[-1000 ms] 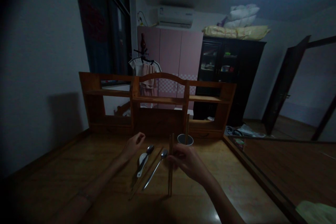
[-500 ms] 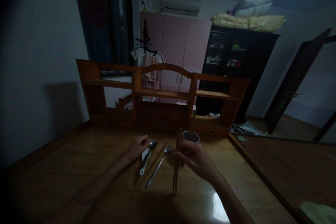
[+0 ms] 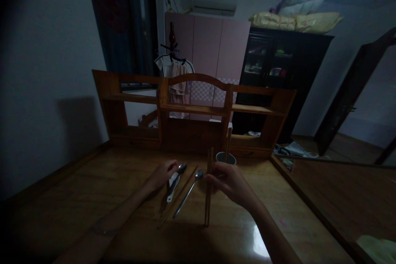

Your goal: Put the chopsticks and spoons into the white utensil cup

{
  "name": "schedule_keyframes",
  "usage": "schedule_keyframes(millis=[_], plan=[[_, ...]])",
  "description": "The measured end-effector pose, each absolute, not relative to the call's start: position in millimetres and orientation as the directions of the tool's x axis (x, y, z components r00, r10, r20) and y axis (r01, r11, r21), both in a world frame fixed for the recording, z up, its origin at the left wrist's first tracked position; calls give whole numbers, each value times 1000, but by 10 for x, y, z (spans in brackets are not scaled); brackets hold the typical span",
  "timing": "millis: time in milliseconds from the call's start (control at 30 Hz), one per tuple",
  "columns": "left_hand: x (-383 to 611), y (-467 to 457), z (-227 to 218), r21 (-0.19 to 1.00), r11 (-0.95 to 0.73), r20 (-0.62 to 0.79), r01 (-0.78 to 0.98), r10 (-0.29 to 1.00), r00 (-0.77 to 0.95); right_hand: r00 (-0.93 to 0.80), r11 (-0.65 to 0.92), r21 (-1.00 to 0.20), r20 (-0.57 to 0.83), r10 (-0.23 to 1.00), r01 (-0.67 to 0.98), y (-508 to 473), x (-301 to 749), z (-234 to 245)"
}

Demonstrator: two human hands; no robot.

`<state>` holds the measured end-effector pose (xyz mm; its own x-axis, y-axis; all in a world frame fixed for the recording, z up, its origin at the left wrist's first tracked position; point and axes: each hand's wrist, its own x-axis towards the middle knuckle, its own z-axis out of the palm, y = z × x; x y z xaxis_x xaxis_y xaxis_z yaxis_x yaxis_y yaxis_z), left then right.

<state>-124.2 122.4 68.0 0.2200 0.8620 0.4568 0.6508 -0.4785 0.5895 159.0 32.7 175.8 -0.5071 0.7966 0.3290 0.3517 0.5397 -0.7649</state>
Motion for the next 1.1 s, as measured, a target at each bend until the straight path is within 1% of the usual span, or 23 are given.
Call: schedule_keyframes(millis=[167,467,700,933,1100], plan=[[-1281,1300,618,587,-461,455,665,868,199,-500,549,-749,336,798,372,326,1586,1769],[-1300,1354,567,579,-449,471,680,865,170,-504,535,-771,328,799,346,292,1584,1773],[-1244,1266,665,563,-497,480,660,847,228,-505,533,-775,328,799,340,241,1596,1780],[-1139,1175,608,467,-617,467,634,780,416,-506,540,-770,334,795,341,230,1599,1793],[-1207,1221,551,364,-611,437,703,778,451,-502,537,-774,335,798,336,243,1609,1761]])
